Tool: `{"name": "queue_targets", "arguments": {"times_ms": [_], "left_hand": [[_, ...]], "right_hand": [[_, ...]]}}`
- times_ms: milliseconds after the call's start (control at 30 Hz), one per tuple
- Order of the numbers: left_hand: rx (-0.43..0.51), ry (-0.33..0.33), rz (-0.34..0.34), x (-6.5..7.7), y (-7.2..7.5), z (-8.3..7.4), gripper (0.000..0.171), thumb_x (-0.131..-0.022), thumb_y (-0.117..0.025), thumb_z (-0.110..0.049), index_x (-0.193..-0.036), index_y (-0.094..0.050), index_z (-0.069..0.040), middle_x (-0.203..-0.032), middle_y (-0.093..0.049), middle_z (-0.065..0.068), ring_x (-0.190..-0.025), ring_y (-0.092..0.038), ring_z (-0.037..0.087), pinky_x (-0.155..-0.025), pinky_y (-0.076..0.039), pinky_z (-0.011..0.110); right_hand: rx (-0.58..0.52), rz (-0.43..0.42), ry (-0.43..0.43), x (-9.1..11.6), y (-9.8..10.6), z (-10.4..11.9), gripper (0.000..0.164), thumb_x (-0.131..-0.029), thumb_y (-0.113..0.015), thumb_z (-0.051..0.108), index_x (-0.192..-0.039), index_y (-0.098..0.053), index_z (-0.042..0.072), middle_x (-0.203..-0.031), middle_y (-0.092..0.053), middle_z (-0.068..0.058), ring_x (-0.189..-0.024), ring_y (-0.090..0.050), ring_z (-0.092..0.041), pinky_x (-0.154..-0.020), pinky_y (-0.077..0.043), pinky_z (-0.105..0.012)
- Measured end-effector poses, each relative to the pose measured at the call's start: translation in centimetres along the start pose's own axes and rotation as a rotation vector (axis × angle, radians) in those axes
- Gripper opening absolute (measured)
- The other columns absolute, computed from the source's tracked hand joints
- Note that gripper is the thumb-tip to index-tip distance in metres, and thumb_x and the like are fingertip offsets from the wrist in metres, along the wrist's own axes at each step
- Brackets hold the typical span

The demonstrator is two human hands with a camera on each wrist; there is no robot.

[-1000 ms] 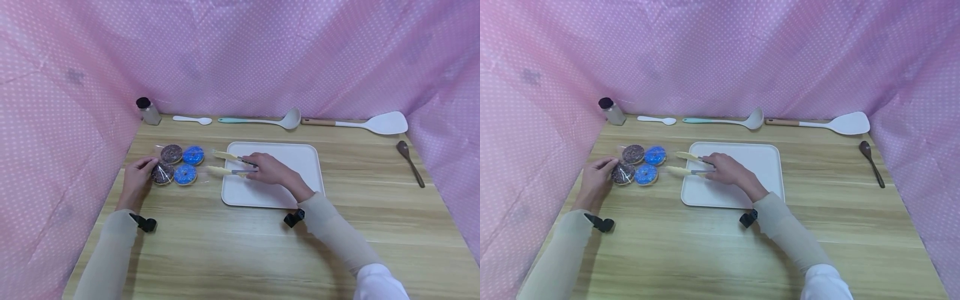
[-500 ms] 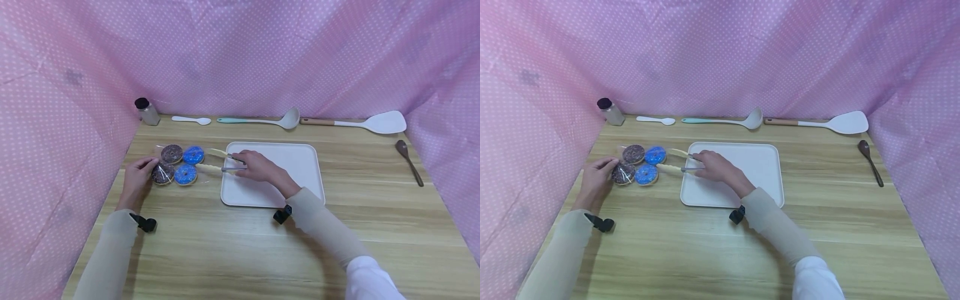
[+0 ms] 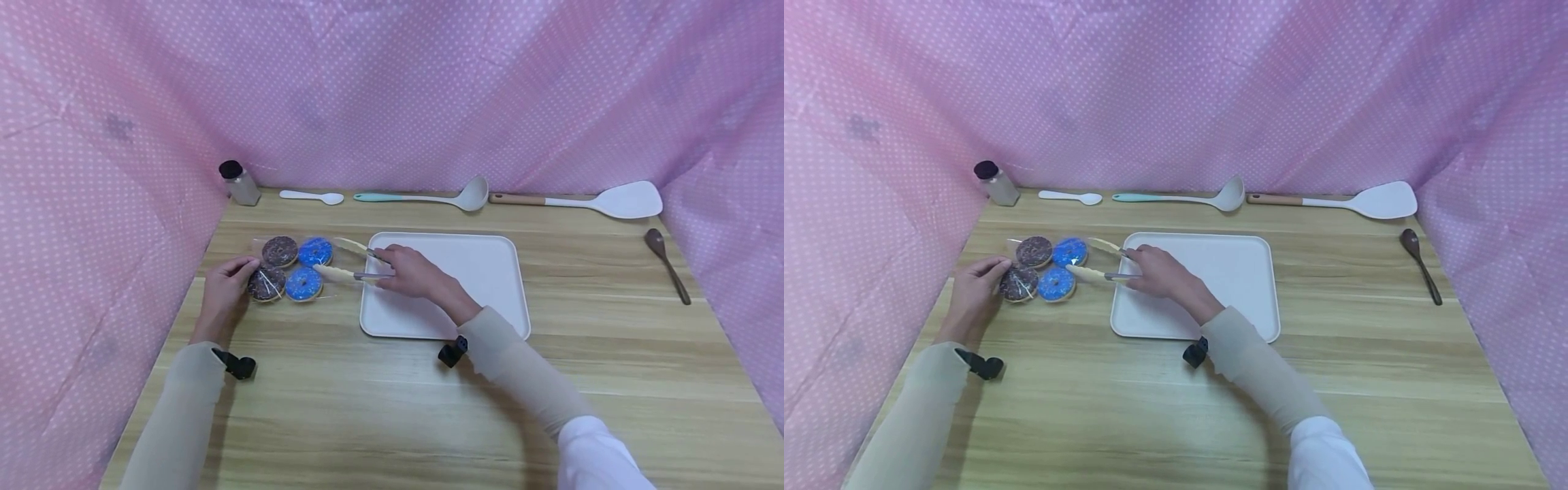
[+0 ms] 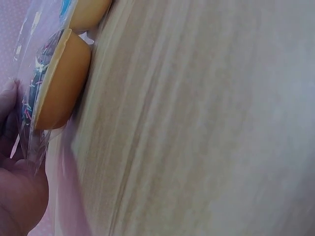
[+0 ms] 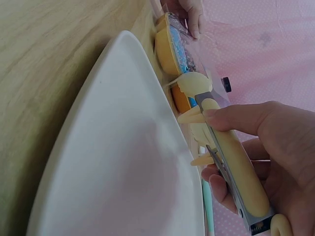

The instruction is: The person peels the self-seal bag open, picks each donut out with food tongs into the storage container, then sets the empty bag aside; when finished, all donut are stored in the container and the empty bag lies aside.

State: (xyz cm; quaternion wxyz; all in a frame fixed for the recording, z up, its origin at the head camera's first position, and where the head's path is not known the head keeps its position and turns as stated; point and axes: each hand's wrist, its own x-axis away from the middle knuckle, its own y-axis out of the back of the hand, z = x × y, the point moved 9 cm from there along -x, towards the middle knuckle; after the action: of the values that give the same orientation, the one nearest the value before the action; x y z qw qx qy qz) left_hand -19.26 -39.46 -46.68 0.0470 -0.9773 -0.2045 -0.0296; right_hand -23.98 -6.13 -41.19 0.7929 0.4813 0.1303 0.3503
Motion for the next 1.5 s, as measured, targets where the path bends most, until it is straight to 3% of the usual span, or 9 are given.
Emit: {"name": "queue_targets", "arguments": {"times_ms": [167,333,533,800,1033,1500], "left_hand": [[0.061,0.019,0.004,-0.1,0.0,0.2,0.029,-0.081,-0.076,-0.012,-0.101,-0.069,0.008,-0.088,-0.071,0.001,-0.081,-0.064,0.009,-0.07,-0.055,0.016],[-0.06,0.093,-0.02,0.0,0.5,0.6,0.029,-0.082,-0.076,-0.024,-0.101,-0.071,-0.003,-0.092,-0.068,-0.004,-0.074,-0.059,0.003,-0.055,-0.049,0.013],[-0.046,0.124,-0.014,0.1,0.5,0.8,0.036,-0.082,-0.076,-0.023,-0.108,-0.069,0.001,-0.1,-0.067,-0.001,-0.089,-0.061,0.007,-0.072,-0.054,0.015],[-0.195,0.076,-0.023,0.1,0.6,0.3,0.038,-0.082,-0.075,-0.027,-0.108,-0.069,0.0,-0.096,-0.069,-0.005,-0.091,-0.061,0.006,-0.072,-0.053,0.012],[-0.111,0.034,-0.005,0.2,0.2,-0.1,0.033,-0.082,-0.076,-0.02,-0.104,-0.07,0.004,-0.094,-0.07,-0.002,-0.089,-0.063,0.008,-0.073,-0.054,0.015],[-0.12,0.065,-0.023,0.2,0.1,0.1,0.036,-0.08,-0.077,-0.022,-0.106,-0.07,0.001,-0.099,-0.069,0.002,-0.094,-0.062,0.009,-0.077,-0.054,0.015]], "right_hand": [[0.007,0.018,-0.009,-0.3,-0.1,0.1,0.059,-0.087,-0.07,0.029,-0.139,-0.049,0.01,-0.128,-0.058,-0.012,-0.109,-0.057,-0.022,-0.091,-0.05,-0.037],[-0.005,0.045,0.001,-0.5,-0.2,0.1,0.058,-0.088,-0.069,0.029,-0.139,-0.048,0.01,-0.129,-0.058,-0.011,-0.103,-0.057,-0.02,-0.087,-0.05,-0.035],[-0.012,0.049,0.024,-0.2,-0.3,0.0,0.057,-0.088,-0.068,0.028,-0.139,-0.049,0.009,-0.126,-0.059,-0.01,-0.1,-0.057,-0.02,-0.085,-0.05,-0.035],[-0.016,0.02,0.051,0.7,-0.1,-0.1,0.055,-0.087,-0.069,0.025,-0.137,-0.051,0.01,-0.126,-0.06,-0.011,-0.104,-0.058,-0.02,-0.088,-0.05,-0.036],[-0.034,-0.013,0.065,1.8,0.5,-0.5,0.056,-0.086,-0.07,0.024,-0.136,-0.051,0.009,-0.124,-0.061,-0.01,-0.105,-0.058,-0.021,-0.087,-0.05,-0.036],[-0.048,-0.025,0.049,3.9,1.1,-1.5,0.056,-0.086,-0.07,0.025,-0.137,-0.052,0.01,-0.125,-0.061,-0.01,-0.104,-0.059,-0.022,-0.087,-0.051,-0.036]]}}
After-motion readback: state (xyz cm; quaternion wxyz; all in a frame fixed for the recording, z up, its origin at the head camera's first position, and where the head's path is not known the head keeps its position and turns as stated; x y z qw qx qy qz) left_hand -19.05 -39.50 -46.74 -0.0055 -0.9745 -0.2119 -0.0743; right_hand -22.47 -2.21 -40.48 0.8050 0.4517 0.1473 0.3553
